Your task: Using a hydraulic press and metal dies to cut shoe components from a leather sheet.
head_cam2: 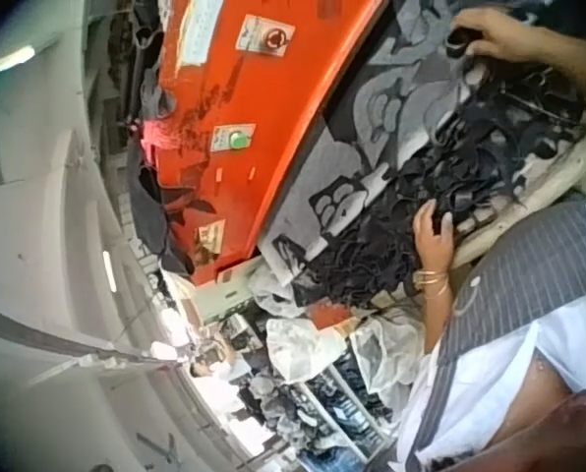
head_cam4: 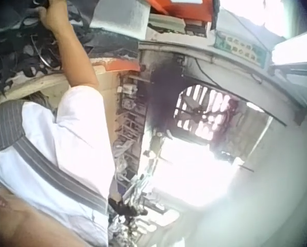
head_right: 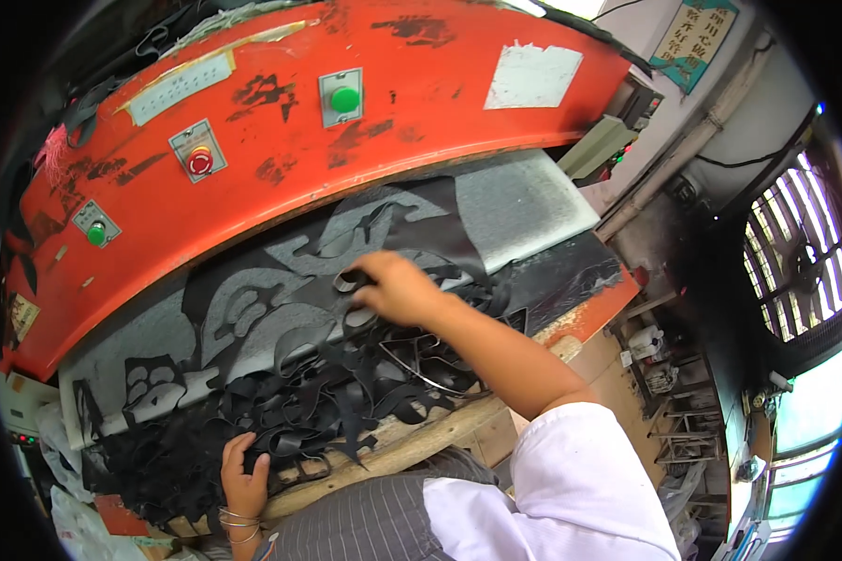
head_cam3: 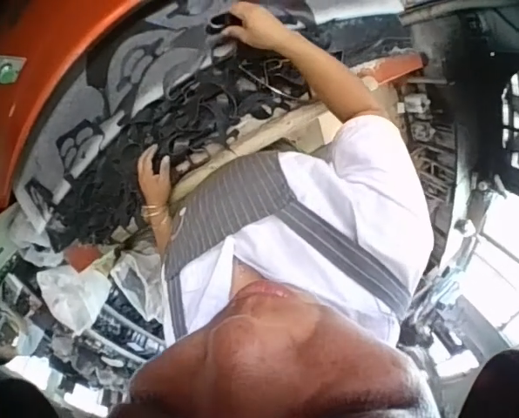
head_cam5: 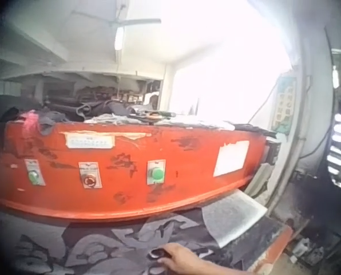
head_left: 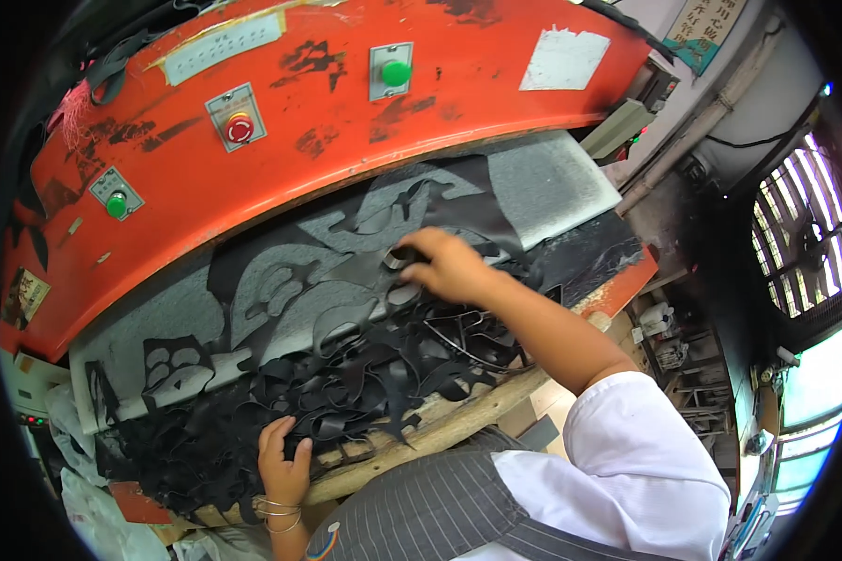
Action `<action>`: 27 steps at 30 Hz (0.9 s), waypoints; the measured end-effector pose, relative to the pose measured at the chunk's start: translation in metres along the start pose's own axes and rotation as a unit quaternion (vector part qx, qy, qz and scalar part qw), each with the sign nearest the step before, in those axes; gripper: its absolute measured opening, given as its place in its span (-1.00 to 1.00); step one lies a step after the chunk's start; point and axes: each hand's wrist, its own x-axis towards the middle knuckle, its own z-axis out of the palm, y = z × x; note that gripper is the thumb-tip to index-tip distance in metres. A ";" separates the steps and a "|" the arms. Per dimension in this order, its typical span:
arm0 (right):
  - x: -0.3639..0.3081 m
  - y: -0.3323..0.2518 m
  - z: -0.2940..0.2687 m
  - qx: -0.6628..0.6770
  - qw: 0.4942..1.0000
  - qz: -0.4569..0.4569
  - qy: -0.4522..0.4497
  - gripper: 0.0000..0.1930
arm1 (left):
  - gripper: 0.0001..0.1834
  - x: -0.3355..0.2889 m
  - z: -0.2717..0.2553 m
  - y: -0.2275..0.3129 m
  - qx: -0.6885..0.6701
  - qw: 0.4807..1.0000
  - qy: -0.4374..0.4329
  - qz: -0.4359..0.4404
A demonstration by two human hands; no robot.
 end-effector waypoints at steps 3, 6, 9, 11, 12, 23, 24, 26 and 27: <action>-0.005 0.058 -0.034 -0.054 0.984 0.118 0.119 -0.53 | -0.61 -0.005 0.002 0.006 0.007 1.000 0.000 0.004; 0.009 0.084 -0.049 -0.038 0.966 0.217 0.135 -0.49 | -0.64 -0.004 0.004 0.007 -0.001 1.000 0.004 -0.004; 0.028 0.102 -0.034 -0.085 0.956 0.213 0.182 -0.53 | -0.66 -0.003 0.007 0.008 0.008 1.000 0.006 -0.005; 0.038 0.098 -0.019 -0.100 0.948 0.247 0.175 -0.54 | -0.68 -0.002 0.010 0.007 -0.013 1.000 0.008 -0.010; 0.043 0.099 -0.014 -0.105 0.940 0.285 0.156 -0.49 | -0.68 -0.001 0.011 0.007 -0.013 1.000 0.009 -0.010; 0.026 0.107 -0.009 -0.184 0.963 0.126 0.151 -0.45 | -0.71 0.025 0.013 0.005 -0.024 0.997 -0.002 -0.070; 0.028 0.114 -0.009 -0.186 0.963 0.130 0.148 -0.45 | -0.71 0.026 0.012 0.004 -0.030 0.996 -0.001 -0.082; 0.030 0.129 -0.017 -0.086 0.975 0.147 0.144 -0.53 | -0.71 0.029 0.014 0.004 -0.029 0.996 -0.008 -0.088; 0.033 0.126 -0.027 -0.023 0.984 0.128 0.126 -0.56 | -0.71 0.029 0.012 0.003 -0.023 0.995 -0.006 -0.094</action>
